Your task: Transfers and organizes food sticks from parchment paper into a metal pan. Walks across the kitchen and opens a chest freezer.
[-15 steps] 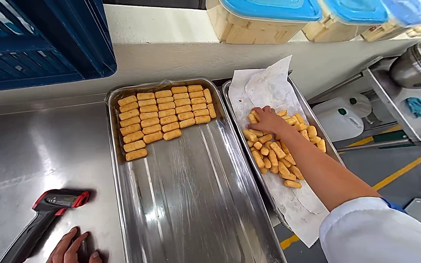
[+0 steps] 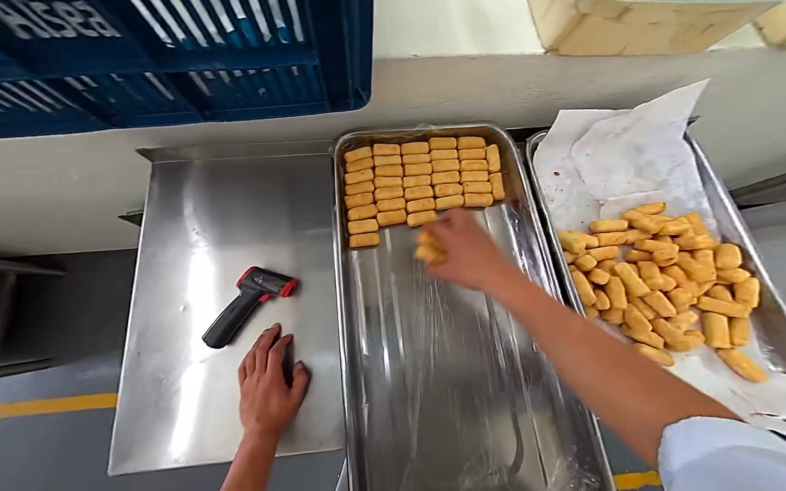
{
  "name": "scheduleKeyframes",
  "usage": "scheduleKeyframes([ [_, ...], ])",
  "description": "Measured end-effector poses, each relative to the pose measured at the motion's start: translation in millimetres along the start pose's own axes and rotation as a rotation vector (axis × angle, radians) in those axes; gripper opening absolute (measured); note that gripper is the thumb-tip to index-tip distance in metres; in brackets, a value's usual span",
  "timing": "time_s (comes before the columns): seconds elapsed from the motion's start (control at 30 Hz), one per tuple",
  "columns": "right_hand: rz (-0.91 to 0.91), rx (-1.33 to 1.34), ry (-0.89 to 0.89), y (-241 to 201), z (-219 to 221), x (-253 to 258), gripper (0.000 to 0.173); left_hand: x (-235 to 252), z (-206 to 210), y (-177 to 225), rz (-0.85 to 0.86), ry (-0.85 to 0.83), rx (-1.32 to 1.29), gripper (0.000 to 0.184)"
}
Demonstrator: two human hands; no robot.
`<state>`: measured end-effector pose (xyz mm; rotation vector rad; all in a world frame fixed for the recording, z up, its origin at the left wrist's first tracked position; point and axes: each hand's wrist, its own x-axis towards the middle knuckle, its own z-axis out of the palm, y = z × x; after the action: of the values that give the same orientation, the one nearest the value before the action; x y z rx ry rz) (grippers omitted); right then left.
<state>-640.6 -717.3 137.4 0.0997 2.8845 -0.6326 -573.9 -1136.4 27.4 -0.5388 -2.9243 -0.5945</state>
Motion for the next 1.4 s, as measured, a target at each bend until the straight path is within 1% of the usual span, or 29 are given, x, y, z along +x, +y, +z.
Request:
scheduleKeyframes([
  [0.07, -0.144, -0.055, -0.072, -47, 45, 8, 0.065, -1, 1, -1, -0.007, 0.004, 0.001, 0.056],
  [0.1, -0.193, -0.067, -0.074, -60, 62, 11, 0.066, -1, 2, -1, -0.012, 0.006, 0.001, 0.056],
  [0.17, -0.235, -0.016, -0.035, -71, 81, 10, 0.074, -1, 2, -1, -0.016, 0.008, 0.005, 0.055],
  [0.23, -0.180, 0.108, 0.069, -69, 91, 0, 0.081, 0, 3, -1, -0.013, 0.009, 0.007, 0.055],
  [0.33, 0.034, 0.250, 0.112, -67, 102, -13, 0.097, -1, 3, -2, -0.016, 0.005, 0.005, 0.055],
  [0.37, 0.069, 0.287, 0.123, -70, 105, -14, 0.097, -1, 3, -2, -0.014, 0.007, 0.001, 0.055],
  [0.47, 0.113, 0.389, 0.175, -81, 110, -10, 0.083, -1, 4, 0, -0.011, 0.005, -0.006, 0.056],
  [0.53, 0.127, 0.414, 0.190, -84, 111, -8, 0.082, -2, 4, 0, -0.007, 0.013, -0.010, 0.056],
  [0.6, 0.109, 0.407, 0.190, -88, 112, -8, 0.080, -2, 1, -2, -0.002, 0.021, -0.016, 0.057],
  [0.67, 0.065, 0.374, 0.243, -85, 115, -6, 0.071, -2, -1, -2, 0.019, 0.008, -0.031, 0.059],
  [0.73, 0.022, 0.355, 0.288, -78, 120, -1, 0.067, -2, 0, -3, 0.042, -0.003, -0.046, 0.060],
  [0.8, -0.004, 0.360, 0.236, -76, 115, 0, 0.071, -3, -2, -5, 0.050, -0.031, -0.053, 0.059],
  [0.87, -0.009, 0.327, 0.128, -71, 93, -6, 0.077, -3, -3, -4, 0.043, -0.048, -0.061, 0.058],
  [0.9, -0.009, 0.296, 0.129, -61, 78, -12, 0.073, -4, -3, -5, 0.039, -0.053, -0.064, 0.057],
  [0.93, 0.017, 0.261, 0.162, -43, 59, -18, 0.062, -4, -2, -5, 0.033, -0.059, -0.063, 0.057],
  [1.0, 0.138, 0.187, 0.282, 15, 13, -30, 0.039, -3, -1, -6, 0.027, -0.058, -0.062, 0.056],
  [1.03, 0.239, 0.144, 0.311, 50, -11, -35, 0.035, -3, -1, -6, 0.024, -0.060, -0.063, 0.056],
  [1.07, 0.349, 0.094, 0.301, 84, -35, -40, 0.035, -4, 0, -7, 0.022, -0.060, -0.062, 0.056],
  [1.1, 0.456, 0.039, 0.249, 115, -54, -45, 0.039, -4, 0, -8, 0.023, -0.057, -0.060, 0.057],
  [1.17, 0.623, -0.058, 0.060, 161, -78, -56, 0.052, -5, 1, -9, 0.023, -0.055, -0.050, 0.057],
  [1.2, 0.670, -0.092, -0.039, 174, -84, -57, 0.060, -4, 2, -9, 0.022, -0.052, -0.049, 0.057],
  [1.23, 0.681, -0.117, -0.124, 181, -87, -56, 0.064, -4, 2, -8, 0.022, -0.051, -0.047, 0.057],
  [1.3, 0.633, -0.098, -0.224, 187, -91, -53, 0.062, -4, 1, -8, 0.023, -0.050, -0.043, 0.057],
  [1.4, 0.610, 0.031, -0.279, 190, -93, -55, 0.058, -3, 0, -7, 0.022, -0.055, -0.044, 0.056],
])
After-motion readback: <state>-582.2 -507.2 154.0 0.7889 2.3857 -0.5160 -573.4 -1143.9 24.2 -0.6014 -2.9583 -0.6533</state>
